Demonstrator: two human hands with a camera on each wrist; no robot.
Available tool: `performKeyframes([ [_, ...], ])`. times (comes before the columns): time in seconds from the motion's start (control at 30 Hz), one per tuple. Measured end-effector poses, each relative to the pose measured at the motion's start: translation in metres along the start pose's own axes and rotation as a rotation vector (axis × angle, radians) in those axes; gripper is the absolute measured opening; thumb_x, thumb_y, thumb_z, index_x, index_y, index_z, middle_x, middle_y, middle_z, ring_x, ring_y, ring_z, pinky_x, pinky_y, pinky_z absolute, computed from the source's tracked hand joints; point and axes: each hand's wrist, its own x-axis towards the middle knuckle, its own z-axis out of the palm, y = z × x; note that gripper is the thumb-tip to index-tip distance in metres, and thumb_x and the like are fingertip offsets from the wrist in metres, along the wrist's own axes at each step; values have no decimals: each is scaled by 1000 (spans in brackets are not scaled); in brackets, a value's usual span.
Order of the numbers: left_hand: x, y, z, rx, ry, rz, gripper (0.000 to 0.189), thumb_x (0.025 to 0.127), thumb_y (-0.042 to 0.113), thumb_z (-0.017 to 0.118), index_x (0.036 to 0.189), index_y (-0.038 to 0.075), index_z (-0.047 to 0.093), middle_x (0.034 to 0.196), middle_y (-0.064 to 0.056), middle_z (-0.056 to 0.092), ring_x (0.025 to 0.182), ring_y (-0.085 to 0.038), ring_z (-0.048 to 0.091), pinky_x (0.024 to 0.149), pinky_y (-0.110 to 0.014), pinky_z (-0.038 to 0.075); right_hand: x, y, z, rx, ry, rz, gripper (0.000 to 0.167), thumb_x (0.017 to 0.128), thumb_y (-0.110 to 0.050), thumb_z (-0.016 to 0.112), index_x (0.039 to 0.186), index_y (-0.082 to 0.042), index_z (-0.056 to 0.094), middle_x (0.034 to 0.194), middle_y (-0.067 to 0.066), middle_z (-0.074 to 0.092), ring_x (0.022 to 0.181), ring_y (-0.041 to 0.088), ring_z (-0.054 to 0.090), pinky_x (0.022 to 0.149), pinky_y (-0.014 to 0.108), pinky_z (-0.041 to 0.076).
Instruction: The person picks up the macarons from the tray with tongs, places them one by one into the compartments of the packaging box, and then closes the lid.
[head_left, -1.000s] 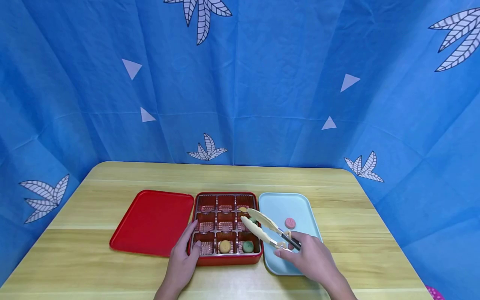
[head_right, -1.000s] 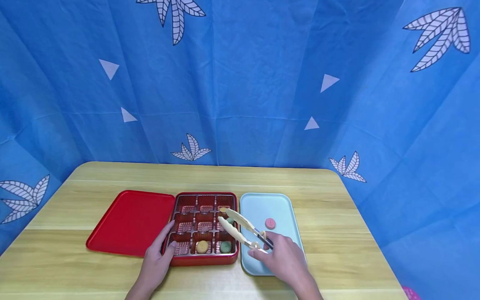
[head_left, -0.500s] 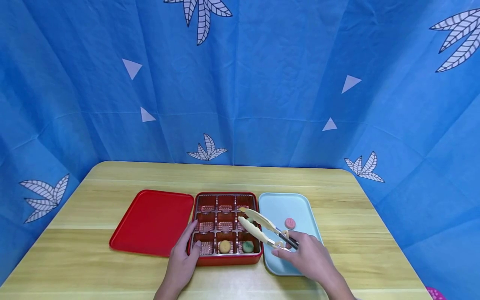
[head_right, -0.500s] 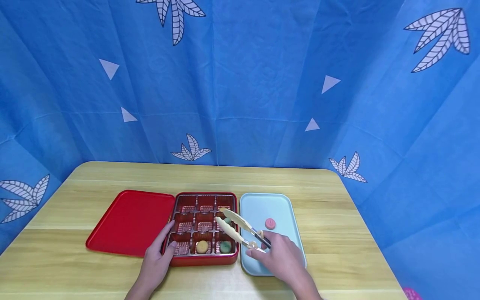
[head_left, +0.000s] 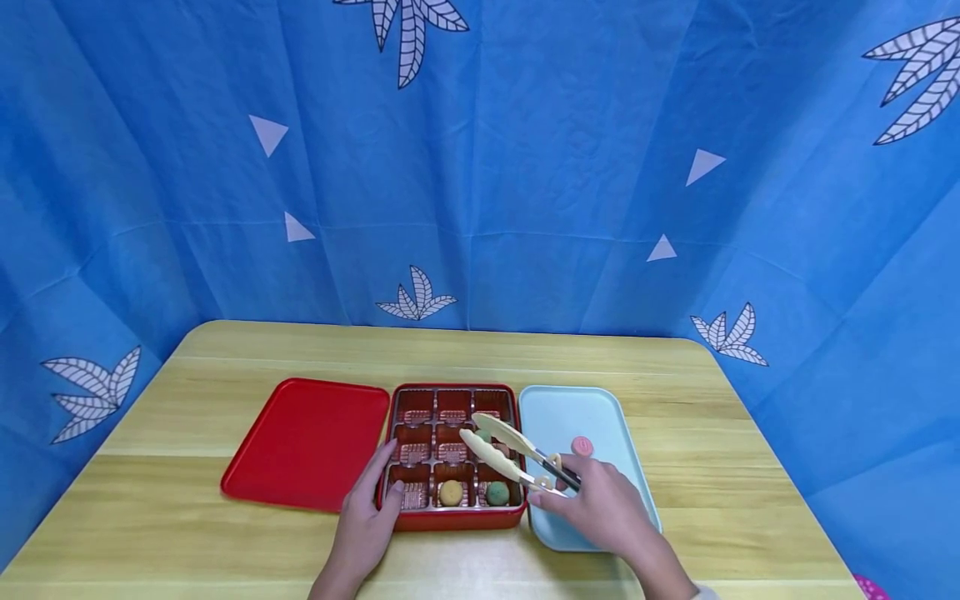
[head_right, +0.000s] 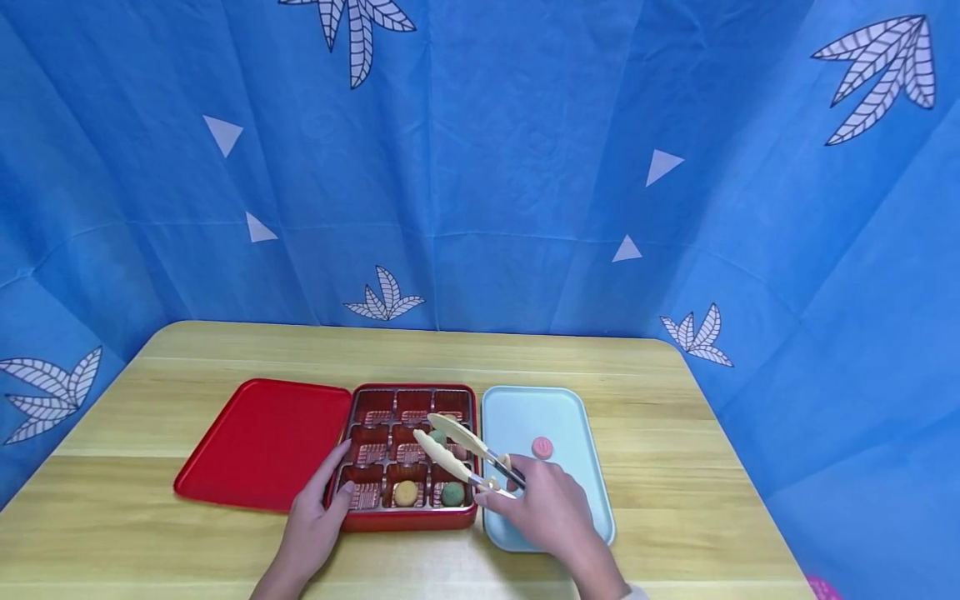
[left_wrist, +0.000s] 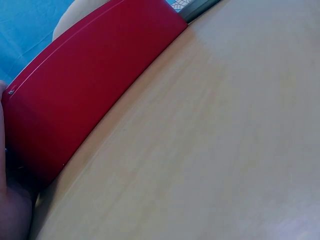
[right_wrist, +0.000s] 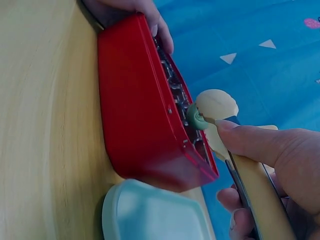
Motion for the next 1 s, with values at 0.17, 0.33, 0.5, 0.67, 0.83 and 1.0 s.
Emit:
performKeyframes([
  [0.17, 0, 0, 0, 3, 0, 7, 58, 89, 8, 57, 143, 20, 41, 148, -5, 40, 136, -25, 35, 109, -48, 32, 2, -4, 2, 12, -7, -9, 37, 66, -51, 79, 89, -24, 68, 62, -7, 47, 56, 10, 39, 47, 25, 29],
  [0.33, 1, 0, 1, 0, -9, 11, 58, 90, 8, 57, 144, 19, 40, 148, -6, 39, 136, -27, 35, 108, -50, 32, 4, -8, 3, 30, -16, -13, 41, 67, -48, 79, 98, -22, 71, 63, -7, 49, 57, 11, 41, 47, 26, 31],
  [0.5, 1, 1, 2, -10, -17, -3, 57, 90, 9, 57, 144, 19, 40, 149, -8, 38, 136, -30, 34, 108, -52, 31, 6, -9, 3, 31, -23, -27, 37, 68, -48, 79, 95, -24, 70, 67, -6, 50, 60, 11, 42, 48, 27, 34],
  [0.67, 2, 2, 2, -13, -20, -10, 57, 90, 9, 57, 143, 19, 41, 149, -7, 38, 137, -29, 34, 109, -52, 31, 8, -8, 4, 26, -28, -23, 40, 68, -47, 79, 98, -22, 70, 69, -5, 53, 61, 12, 43, 49, 27, 36],
  [0.83, 2, 1, 1, -15, -19, -6, 57, 90, 9, 57, 144, 19, 40, 149, -7, 37, 137, -29, 33, 108, -53, 31, 7, -8, 5, 26, -24, -16, 43, 68, -45, 80, 101, -20, 71, 68, -2, 52, 58, 12, 42, 47, 27, 33],
  [1.0, 1, -1, 1, -7, -15, -2, 58, 90, 9, 57, 144, 19, 40, 149, -7, 38, 136, -29, 34, 108, -53, 32, 7, -6, 4, 24, -22, -14, 43, 68, -45, 80, 101, -20, 71, 62, -7, 50, 56, 11, 41, 45, 26, 31],
])
